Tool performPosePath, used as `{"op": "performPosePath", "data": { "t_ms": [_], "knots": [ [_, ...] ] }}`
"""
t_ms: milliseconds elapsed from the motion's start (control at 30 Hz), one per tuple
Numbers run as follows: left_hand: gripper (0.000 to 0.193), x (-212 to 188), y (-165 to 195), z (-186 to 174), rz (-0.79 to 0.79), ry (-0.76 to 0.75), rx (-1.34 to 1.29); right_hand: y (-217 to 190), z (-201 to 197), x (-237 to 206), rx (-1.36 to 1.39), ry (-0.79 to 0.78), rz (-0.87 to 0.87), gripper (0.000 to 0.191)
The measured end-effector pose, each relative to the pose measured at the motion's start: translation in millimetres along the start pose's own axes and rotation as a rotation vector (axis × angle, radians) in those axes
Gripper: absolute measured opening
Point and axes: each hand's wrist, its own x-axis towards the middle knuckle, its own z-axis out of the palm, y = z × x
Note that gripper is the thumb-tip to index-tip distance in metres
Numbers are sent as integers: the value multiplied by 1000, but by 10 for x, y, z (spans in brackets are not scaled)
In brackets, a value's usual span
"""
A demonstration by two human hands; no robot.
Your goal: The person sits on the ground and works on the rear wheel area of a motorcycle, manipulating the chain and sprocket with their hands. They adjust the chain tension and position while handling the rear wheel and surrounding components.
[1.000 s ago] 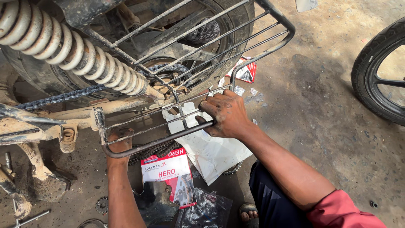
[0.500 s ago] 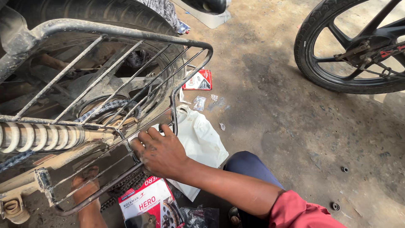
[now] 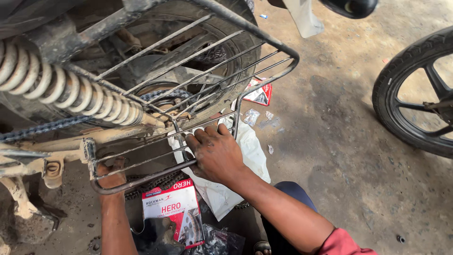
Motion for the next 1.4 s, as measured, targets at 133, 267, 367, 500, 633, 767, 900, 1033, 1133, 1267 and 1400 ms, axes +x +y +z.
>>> {"op": "performPosePath", "data": {
  "t_ms": [133, 267, 367, 500, 633, 767, 900, 1033, 1133, 1267, 1400],
  "knots": [
    [44, -24, -52, -43, -36, 15, 191, -2, 18, 24, -3, -52, 10, 51],
    [75, -93, 267, 61, -445, 112, -349, 67, -22, 28, -15, -83, -54, 43],
    [79, -150, 557, 101, -427, 107, -497, 173, -85, 75, 46, -99, -127, 48],
    [68, -182, 712, 140, -272, 111, -555, 195, -102, 103, 74, -201, -81, 50],
    [54, -138, 567, 111, -193, 131, -518, 169, -52, 91, 64, -122, -91, 49],
    [51, -23, 251, 118, -112, 146, -513, 152, 22, 67, 25, -80, -86, 45],
    [52, 82, 9, 162, 156, 119, -538, 151, 61, 49, 4, -2, -101, 39],
    [47, -16, 35, 202, -10, 202, -23, 156, 63, 36, -24, -50, -95, 45],
    [46, -76, 201, 243, 153, 167, -180, 150, 63, 37, -12, -49, -94, 49],
    [44, -119, 384, 179, 4, 109, 54, 152, 56, 27, 13, -47, -91, 47],
    [42, -119, 396, 125, 84, 101, 103, 160, 44, 28, 18, -5, -124, 53]
  ]
}}
